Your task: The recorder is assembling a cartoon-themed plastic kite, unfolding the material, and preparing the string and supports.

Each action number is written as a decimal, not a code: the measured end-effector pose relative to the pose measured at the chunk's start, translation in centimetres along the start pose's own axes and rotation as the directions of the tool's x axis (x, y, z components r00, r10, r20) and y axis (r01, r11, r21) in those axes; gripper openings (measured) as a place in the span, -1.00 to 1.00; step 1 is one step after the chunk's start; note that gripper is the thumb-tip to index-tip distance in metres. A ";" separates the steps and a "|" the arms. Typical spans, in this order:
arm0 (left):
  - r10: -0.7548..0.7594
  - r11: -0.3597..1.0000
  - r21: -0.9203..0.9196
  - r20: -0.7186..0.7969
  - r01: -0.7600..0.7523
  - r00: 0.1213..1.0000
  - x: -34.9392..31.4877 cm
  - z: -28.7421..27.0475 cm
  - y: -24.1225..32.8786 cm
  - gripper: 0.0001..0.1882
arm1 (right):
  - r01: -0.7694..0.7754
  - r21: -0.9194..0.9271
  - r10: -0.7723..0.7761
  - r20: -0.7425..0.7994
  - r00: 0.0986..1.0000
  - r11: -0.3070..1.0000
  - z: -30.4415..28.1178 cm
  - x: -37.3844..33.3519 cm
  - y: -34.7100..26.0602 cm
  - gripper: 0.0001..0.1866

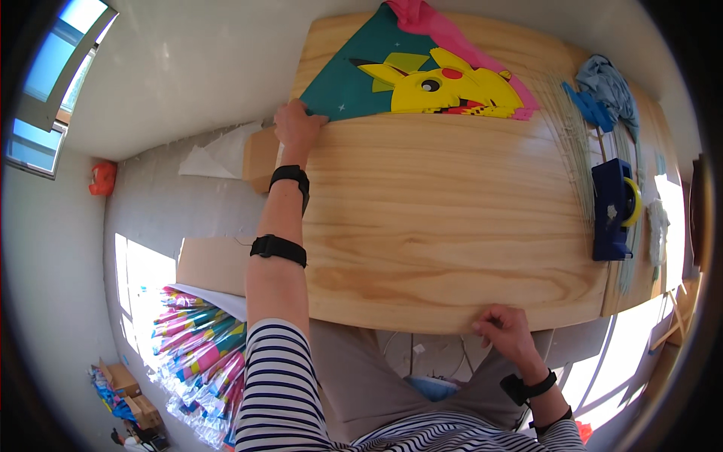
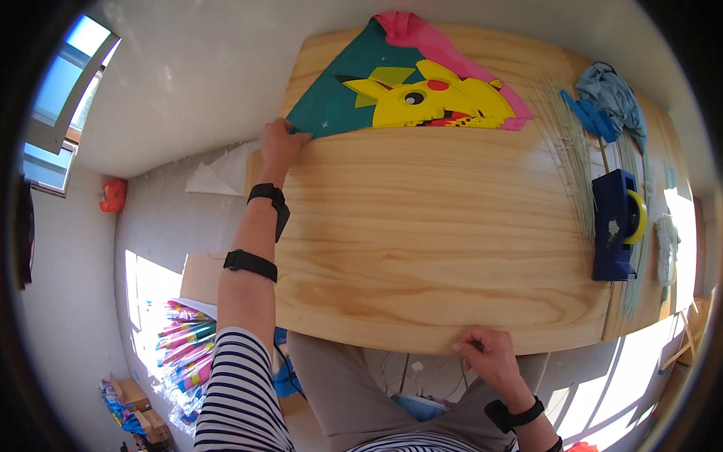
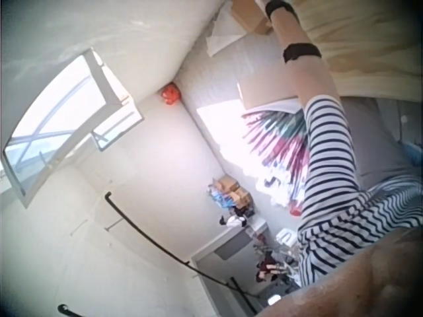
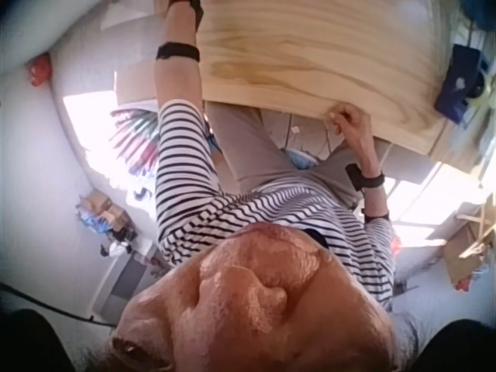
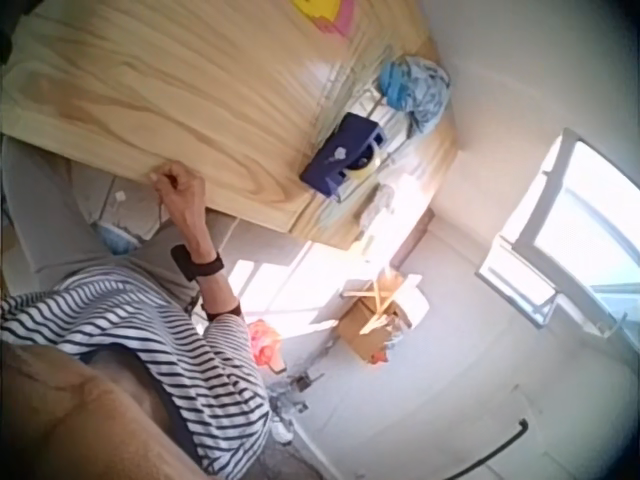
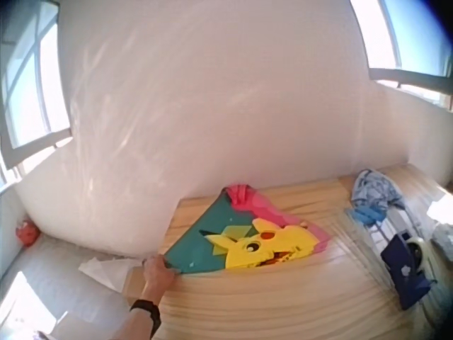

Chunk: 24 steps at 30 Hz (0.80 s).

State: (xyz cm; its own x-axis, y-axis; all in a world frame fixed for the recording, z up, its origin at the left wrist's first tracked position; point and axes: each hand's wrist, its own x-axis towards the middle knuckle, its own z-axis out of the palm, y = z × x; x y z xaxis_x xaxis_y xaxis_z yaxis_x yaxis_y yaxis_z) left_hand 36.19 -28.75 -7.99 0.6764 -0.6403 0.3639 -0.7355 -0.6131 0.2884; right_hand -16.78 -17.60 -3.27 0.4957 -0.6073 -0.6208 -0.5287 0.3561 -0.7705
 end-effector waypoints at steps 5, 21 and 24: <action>-0.121 0.988 -0.057 0.270 0.141 0.955 1.5 -0.3 0.0 -0.64 | 0.001 -0.008 -0.001 -0.002 1.000 1.000 -0.1 -0.1 -0.3 -0.88; -0.345 0.324 -0.744 0.482 0.584 0.806 1.7 -1.6 1.6 -0.71 | 0.043 -0.048 -0.044 -0.031 0.999 0.998 0.1 -0.1 0.0 -0.82; -0.384 0.522 -0.664 0.376 0.534 0.843 1.6 -1.3 1.6 -0.72 | 0.061 -0.038 -0.062 -0.040 0.997 0.997 0.1 -0.2 0.1 -0.83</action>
State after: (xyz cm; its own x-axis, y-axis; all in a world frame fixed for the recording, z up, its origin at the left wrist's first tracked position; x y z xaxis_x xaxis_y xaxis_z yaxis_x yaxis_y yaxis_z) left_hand 36.04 -30.14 -5.82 0.8670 -0.4790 -0.1372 -0.0484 -0.3550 0.9336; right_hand -16.80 -17.37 -3.22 0.4999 -0.6558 -0.5657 -0.5235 0.2915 -0.8006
